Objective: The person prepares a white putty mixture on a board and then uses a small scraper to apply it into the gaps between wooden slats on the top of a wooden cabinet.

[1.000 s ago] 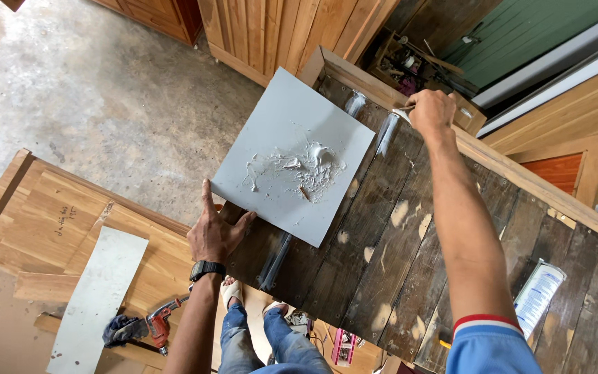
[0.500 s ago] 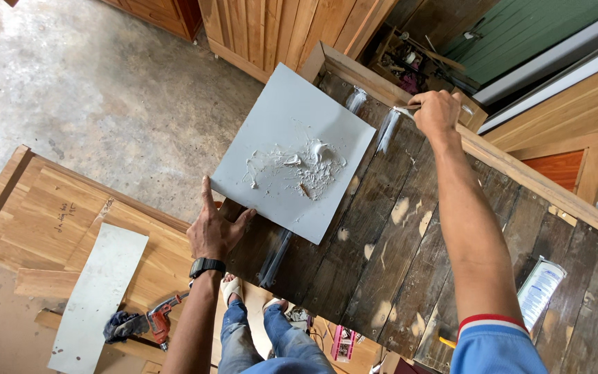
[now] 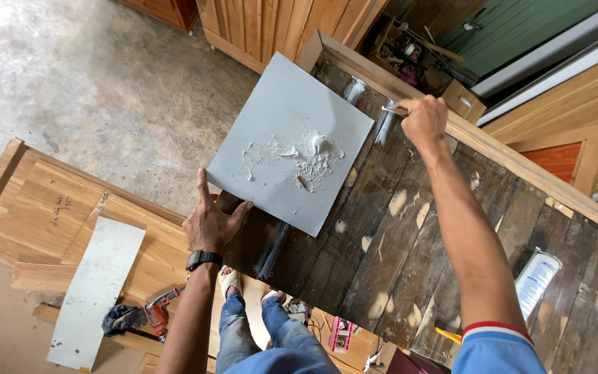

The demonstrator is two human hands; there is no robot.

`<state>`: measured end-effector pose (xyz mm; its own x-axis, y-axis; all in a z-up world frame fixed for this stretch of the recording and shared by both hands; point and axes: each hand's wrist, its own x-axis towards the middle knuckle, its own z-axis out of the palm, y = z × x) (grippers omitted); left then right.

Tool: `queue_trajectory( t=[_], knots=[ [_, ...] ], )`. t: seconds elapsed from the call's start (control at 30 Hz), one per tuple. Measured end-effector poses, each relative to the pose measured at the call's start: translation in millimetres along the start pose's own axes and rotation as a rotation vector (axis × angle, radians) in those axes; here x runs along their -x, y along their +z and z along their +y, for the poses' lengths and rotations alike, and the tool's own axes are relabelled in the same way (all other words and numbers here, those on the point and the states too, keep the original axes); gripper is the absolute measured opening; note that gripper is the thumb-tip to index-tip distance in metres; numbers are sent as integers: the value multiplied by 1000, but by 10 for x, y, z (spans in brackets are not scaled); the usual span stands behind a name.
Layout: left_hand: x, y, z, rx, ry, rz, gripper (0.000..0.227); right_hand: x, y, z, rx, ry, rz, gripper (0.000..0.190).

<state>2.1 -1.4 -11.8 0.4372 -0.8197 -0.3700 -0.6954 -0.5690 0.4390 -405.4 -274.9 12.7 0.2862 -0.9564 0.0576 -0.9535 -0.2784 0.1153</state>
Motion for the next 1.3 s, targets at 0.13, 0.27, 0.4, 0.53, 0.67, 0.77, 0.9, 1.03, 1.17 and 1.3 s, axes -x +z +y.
queue_trajectory(
  t=[0.13,0.27,0.4,0.53,0.67,0.77,0.9,1.03,1.17,1.3],
  knots=[
    [21,-39,27,-8,7,9,122,151,-31,-80,-70,-31,28,44],
    [6,7,-1,-25,28,36,121,283,-11,-121,-94,-64,23,41],
    [24,-11,18,-16,26,35,122,504,-54,-154,-110,-89,14,40],
    [-6,39,-31,-16,33,33,121,714,-92,-170,-138,-15,-175,43],
    [-11,47,-48,16,38,37,120,745,-143,-118,-288,155,-197,37],
    [-41,92,-102,15,62,56,118,628,-150,-190,-243,229,-230,33],
    [30,44,-62,102,90,111,102,555,-88,-392,-203,246,-261,27],
    [-13,87,-114,163,57,81,81,354,-130,-565,-87,284,-322,27],
    [-47,118,-184,213,41,90,70,370,-195,-743,-55,275,-367,27],
    [-80,217,-218,277,44,80,68,675,-248,-1009,-117,319,-368,25]
  ],
)
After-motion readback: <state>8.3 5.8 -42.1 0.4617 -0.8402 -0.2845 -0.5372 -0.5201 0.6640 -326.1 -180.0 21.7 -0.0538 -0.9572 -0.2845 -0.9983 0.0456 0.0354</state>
